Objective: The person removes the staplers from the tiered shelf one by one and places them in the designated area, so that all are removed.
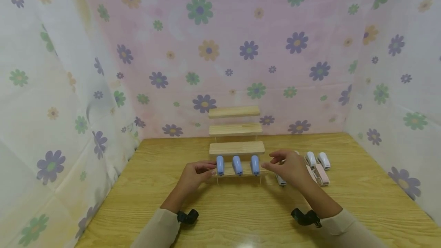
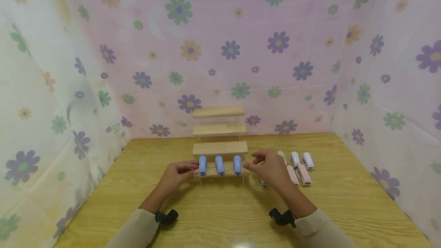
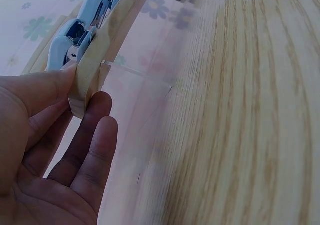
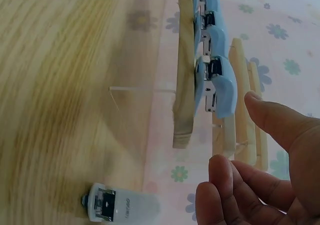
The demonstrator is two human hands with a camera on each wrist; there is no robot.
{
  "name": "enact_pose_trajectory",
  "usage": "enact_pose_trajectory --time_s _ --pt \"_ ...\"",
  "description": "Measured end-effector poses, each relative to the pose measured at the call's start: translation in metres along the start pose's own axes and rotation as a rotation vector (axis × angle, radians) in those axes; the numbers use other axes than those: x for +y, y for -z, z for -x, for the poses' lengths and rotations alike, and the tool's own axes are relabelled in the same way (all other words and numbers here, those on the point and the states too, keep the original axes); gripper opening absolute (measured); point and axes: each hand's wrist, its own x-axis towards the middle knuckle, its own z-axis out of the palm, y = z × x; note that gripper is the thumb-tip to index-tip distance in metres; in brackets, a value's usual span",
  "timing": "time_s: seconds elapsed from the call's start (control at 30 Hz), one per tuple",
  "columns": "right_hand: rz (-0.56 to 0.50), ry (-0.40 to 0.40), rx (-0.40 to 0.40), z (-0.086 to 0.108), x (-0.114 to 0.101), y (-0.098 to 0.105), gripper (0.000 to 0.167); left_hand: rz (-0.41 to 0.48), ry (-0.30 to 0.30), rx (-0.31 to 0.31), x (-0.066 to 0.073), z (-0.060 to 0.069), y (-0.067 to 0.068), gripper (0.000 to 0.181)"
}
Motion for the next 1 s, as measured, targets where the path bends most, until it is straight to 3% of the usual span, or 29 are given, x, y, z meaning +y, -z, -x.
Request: enact_pose_trajectory --time_s 0.43,1.0 --pt "-0.014 -0.055 -0.048 0.005 -0.005 -0.018 0.074 -0.002 0.001 -0.001 0.0 0.0 0.0 0.016" --pt "0.004 0.039 0.007 0.005 -0.002 -0.037 0.073 0.003 -0.004 -0.001 0.001 0.0 0.0 0.017"
